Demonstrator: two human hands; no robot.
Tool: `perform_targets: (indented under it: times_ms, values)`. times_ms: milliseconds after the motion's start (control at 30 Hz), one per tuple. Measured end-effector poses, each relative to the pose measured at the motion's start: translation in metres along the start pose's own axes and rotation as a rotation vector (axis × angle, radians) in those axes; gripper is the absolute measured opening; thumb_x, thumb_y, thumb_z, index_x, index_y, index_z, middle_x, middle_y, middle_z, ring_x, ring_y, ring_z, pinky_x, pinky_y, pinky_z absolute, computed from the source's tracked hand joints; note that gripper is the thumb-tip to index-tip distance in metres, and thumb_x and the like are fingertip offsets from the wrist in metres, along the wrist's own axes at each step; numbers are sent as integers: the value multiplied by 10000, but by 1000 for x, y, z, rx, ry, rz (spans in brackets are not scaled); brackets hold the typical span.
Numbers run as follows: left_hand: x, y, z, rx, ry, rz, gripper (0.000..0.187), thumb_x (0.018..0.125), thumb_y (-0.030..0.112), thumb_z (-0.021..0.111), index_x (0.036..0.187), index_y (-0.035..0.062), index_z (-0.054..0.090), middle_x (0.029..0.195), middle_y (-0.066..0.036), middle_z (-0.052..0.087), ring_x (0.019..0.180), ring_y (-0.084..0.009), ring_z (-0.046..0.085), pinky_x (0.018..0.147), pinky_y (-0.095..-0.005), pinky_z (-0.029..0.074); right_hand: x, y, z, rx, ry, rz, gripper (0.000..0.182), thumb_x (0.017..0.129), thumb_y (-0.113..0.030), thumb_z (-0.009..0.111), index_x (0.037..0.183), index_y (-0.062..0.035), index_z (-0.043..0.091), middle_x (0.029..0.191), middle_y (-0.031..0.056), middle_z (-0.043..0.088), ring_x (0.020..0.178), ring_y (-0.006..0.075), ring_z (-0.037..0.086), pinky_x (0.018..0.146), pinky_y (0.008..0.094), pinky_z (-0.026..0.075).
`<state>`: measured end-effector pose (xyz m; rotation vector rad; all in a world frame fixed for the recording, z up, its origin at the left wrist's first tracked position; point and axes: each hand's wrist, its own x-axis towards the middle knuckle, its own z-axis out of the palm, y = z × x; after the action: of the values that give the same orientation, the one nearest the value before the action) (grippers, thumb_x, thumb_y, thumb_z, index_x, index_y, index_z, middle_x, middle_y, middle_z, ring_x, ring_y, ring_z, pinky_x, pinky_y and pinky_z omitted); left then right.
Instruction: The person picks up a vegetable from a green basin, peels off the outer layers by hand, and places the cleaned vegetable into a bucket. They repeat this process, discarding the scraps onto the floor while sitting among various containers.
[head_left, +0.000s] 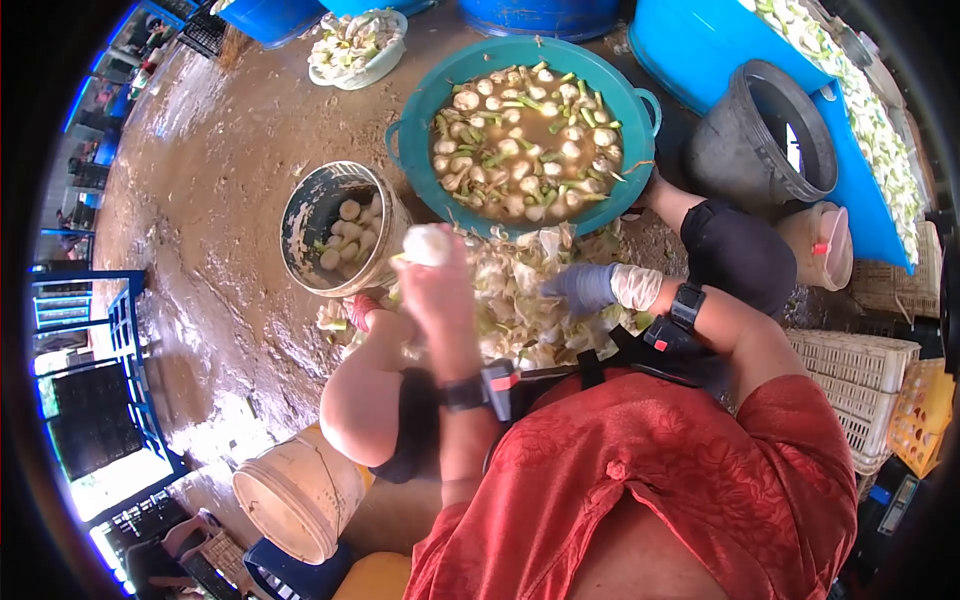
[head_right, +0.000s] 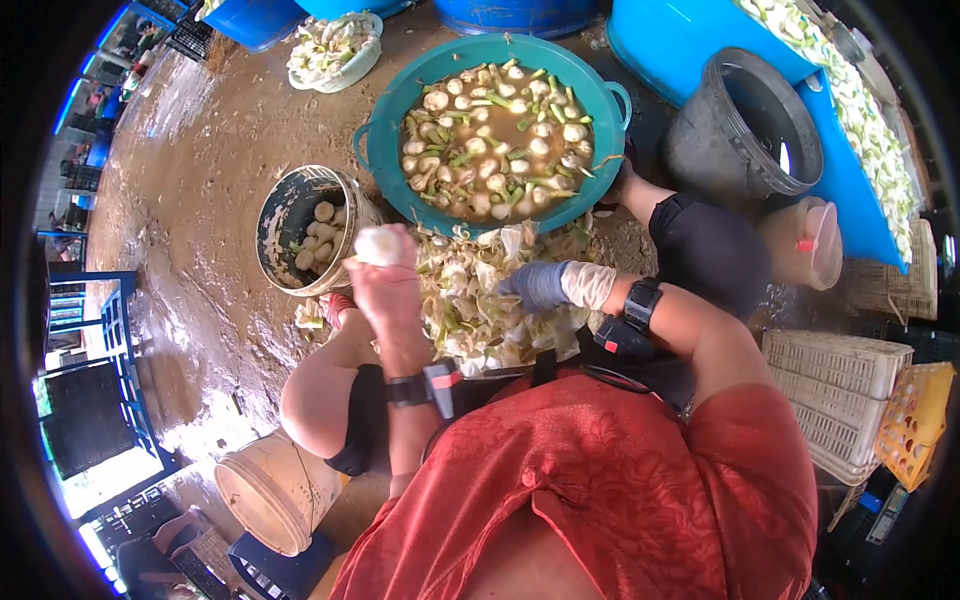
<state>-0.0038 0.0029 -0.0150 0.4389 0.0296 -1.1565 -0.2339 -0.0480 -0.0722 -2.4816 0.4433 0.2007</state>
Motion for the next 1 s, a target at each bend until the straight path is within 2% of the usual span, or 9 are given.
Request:
perform_targets:
  times_ms: [133, 200, 300, 533, 667, 733, 867, 967, 1000]
  values:
    - [-4, 3, 5, 188, 254, 30, 747, 937, 459, 334, 1407, -30, 20, 1453, -249, 128, 1337, -413, 171, 1090, -485, 223, 28, 0, -72, 114, -64, 381, 252, 755, -305, 657, 790, -57, 686, 721, 116, 655, 661, 295, 634, 644, 395, 496]
    - [-6, -9, -15, 233, 251, -99, 718, 940, 430, 360, 1406, -29, 63, 1415, -233, 225, 1289, -415, 274, 1061, -461, 278, 58, 38, -86, 173, 138, 472, 228, 766, -282, 635, 715, -62, 670, 647, 133, 624, 622, 300, 619, 612, 385, 489]
    - [-4, -14, -13, 237, 316, -173, 428, 928, 351, 424, 1200, 21, 403, 1152, -148, 485, 1064, -309, 491, 919, -399, 385, 107, 89, -102, -31, 243, 518, 377, 726, -157, 598, 1099, -99, 590, 1000, 157, 629, 905, 292, 616, 798, 369, 482]
    - [10, -16, -26, 296, 395, -239, 205, 896, 268, 477, 953, 74, 508, 960, -107, 583, 869, -236, 581, 762, -331, 469, 206, 181, -67, -335, 244, 671, 444, 790, -171, 547, 1232, -185, 514, 1310, 72, 484, 1163, 312, 476, 951, 471, 368]
    - [9, -17, -23, 260, 380, -263, 218, 918, 258, 462, 967, 49, 502, 947, -111, 576, 854, -236, 581, 753, -324, 480, 208, 187, -62, -105, 66, 682, 266, 820, -178, 526, 1062, -135, 628, 1023, 75, 645, 1005, 302, 586, 892, 484, 398]
    - [8, -18, -24, 212, 312, -271, 202, 922, 238, 462, 964, 44, 500, 929, -111, 569, 854, -235, 577, 739, -317, 485, 187, 195, -53, -89, 293, 575, 173, 825, -114, 546, 959, -86, 651, 863, 52, 670, 852, 226, 633, 804, 395, 463]
    - [4, -23, -16, 327, 338, -249, 141, 906, 142, 508, 972, 18, 500, 900, -119, 577, 767, -231, 594, 660, -306, 508, 138, 146, -79, 1143, 841, 413, 265, 736, 63, 569, 969, -48, 631, 918, 108, 656, 878, 277, 633, 766, 295, 504]
    - [0, -28, -13, 410, 271, -270, 259, 898, 204, 538, 1077, 21, 497, 983, -155, 598, 856, -292, 622, 689, -354, 539, 99, 104, -89, 13, 737, 43, 327, 711, 6, 611, 1032, -60, 607, 1108, 126, 590, 1001, 284, 585, 829, 359, 494]
    - [-1, -30, -6, 437, 284, -295, 297, 896, 213, 544, 1112, 19, 484, 988, -158, 597, 872, -308, 621, 694, -365, 540, 100, 104, -64, 633, 651, 251, 328, 718, -10, 607, 1043, -57, 600, 1101, 141, 588, 1001, 314, 576, 855, 381, 480]
